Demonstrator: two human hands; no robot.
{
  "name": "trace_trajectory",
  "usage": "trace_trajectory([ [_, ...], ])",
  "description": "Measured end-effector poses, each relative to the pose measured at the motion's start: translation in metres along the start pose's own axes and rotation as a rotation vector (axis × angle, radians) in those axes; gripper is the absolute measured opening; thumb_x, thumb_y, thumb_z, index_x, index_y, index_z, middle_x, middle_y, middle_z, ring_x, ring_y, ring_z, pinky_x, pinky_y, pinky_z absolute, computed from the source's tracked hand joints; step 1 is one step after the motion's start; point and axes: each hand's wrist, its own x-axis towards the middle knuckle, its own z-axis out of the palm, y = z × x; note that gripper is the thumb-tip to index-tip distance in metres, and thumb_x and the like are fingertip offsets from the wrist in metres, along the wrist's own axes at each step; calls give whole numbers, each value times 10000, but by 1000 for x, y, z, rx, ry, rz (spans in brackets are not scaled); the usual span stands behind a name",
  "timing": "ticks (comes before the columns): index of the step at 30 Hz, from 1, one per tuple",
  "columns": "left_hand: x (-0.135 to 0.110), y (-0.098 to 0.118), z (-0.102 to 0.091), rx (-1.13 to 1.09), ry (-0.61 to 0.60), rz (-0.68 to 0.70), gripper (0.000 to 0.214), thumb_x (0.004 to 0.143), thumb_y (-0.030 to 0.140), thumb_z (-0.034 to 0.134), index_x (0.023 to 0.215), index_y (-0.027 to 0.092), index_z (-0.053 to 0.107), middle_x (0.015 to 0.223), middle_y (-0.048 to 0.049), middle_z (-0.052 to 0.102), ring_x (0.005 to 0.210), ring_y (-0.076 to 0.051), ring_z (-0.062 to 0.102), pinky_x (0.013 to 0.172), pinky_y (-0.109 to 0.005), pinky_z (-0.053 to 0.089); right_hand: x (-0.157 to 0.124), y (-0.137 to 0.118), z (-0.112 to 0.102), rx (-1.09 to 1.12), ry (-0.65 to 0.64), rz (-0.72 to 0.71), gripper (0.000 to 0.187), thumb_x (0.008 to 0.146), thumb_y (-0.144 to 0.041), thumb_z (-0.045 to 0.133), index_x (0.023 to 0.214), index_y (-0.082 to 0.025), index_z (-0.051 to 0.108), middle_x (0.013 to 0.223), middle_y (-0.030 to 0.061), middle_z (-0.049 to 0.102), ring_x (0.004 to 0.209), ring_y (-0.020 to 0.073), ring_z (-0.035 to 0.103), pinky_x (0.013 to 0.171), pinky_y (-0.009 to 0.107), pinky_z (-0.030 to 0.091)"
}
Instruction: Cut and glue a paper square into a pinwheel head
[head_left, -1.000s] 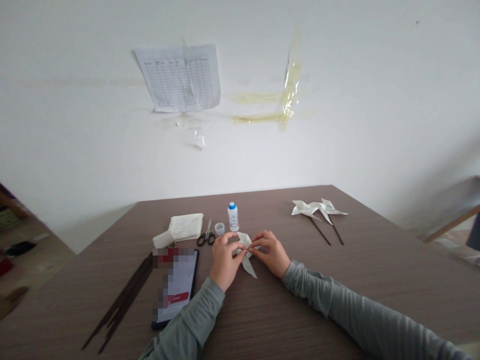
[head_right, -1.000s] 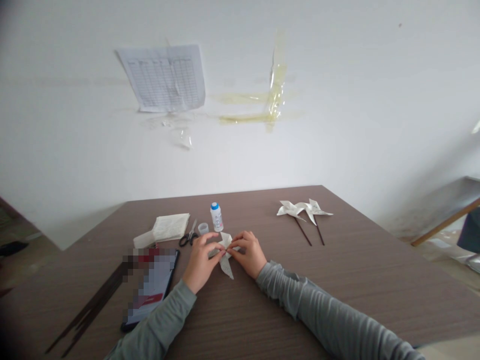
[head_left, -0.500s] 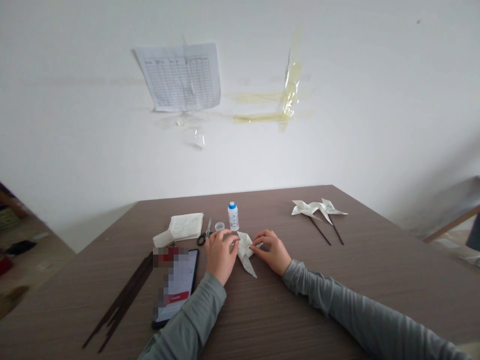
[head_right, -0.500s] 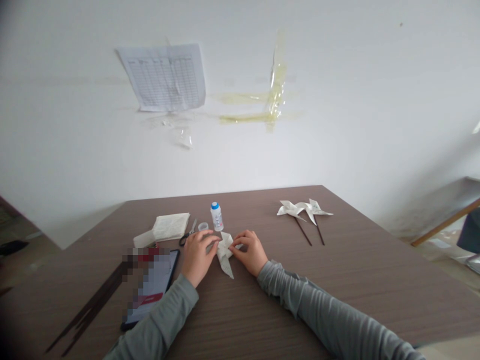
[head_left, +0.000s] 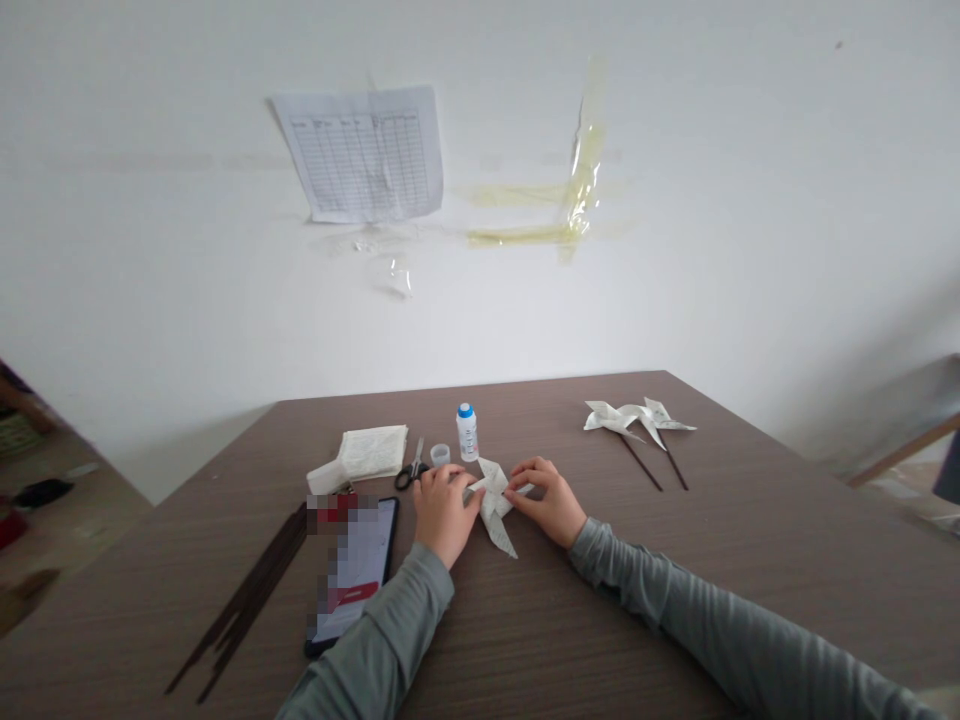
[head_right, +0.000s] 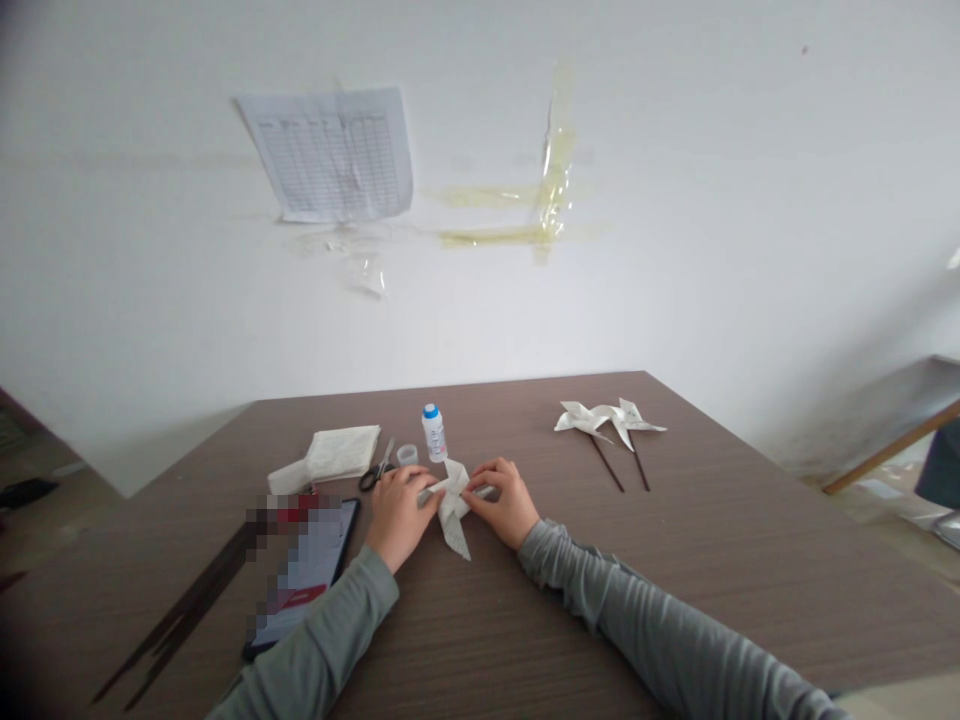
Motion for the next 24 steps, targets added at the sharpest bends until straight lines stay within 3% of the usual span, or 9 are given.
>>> trace_trajectory([
  [10, 2, -16, 22, -221, 211, 154, 171, 1043, 149, 952, 1106, 304, 989, 1323, -106, 933, 1359, -396, 849, 1273, -635, 692, -2, 2, 3, -35, 14, 41, 72, 968, -365, 1086, 1000, -320, 1039, 1372, 134, 932, 1367, 412, 836, 1308, 637, 648],
  [18, 2, -21, 27, -265, 218, 223, 184, 1053, 144, 918, 1132, 298, 982, 1265, -96, 934, 1317, -367, 873, 1236, -578, 717, 0, 3, 1, -51, -28, 17, 52, 968, -308, 1073, 992, -343, 1042, 1175, 98, 966, 1257, 383, 865, 1192, 546, 684],
  [24, 1, -18, 29, -230, 202, 176, 157, 1024, 189, 941, 1137, 292, 977, 1280, -92, 927, 1330, -368, 859, 1250, -591, 688, 0, 1, -3, -92, -39, -24, 74, 979, -267, 1069, 977, -336, 1041, 1154, 98, 956, 1215, 368, 855, 1164, 517, 682],
])
